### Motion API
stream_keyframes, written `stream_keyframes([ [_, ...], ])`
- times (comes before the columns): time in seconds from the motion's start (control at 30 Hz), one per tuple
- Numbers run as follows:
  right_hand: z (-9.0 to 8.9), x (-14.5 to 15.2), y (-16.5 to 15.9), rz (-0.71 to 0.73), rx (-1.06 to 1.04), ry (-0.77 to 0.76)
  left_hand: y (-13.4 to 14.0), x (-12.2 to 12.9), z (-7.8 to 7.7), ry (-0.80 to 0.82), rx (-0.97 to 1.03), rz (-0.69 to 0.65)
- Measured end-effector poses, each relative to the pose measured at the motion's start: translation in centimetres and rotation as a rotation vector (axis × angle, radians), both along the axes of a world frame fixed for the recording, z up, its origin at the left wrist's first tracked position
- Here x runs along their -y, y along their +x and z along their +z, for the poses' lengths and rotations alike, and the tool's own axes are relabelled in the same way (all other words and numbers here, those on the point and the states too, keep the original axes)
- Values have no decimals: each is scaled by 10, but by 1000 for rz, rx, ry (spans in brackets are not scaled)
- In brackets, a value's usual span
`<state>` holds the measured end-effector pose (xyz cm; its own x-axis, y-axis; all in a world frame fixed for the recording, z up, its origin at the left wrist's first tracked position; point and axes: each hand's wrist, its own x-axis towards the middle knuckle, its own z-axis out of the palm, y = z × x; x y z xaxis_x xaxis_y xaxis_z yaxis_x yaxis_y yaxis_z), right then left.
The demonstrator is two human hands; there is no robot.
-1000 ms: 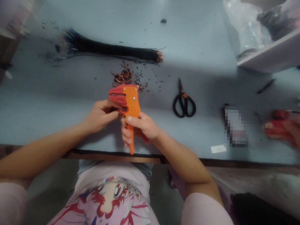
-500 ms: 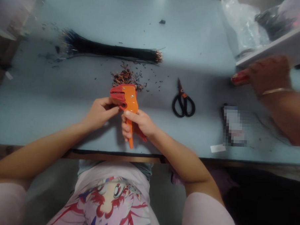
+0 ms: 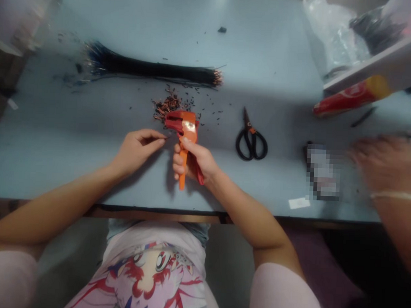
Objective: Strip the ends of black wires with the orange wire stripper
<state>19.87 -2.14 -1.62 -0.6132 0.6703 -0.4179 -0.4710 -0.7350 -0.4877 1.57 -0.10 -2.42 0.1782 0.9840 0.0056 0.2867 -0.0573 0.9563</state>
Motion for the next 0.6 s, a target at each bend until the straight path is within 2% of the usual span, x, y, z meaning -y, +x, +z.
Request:
stream_keyframes([
  [0.13,0,-9,9,-110,-14,-5,-15,-13,-3,275,-353,19],
  [0.23,1,-10,11,-136,4,12,-28,-26,-6,347,-528,37],
  [0.43,-2,-8,9,-145,32,21,-34,-32,-3,275,-445,136],
  [0.5,-4,-8,9,-166,40,25,-30,-26,-2,262,-418,52],
  [0.6,-6,-9,8,-182,47,20,-22,-18,-3,248,-401,-143],
])
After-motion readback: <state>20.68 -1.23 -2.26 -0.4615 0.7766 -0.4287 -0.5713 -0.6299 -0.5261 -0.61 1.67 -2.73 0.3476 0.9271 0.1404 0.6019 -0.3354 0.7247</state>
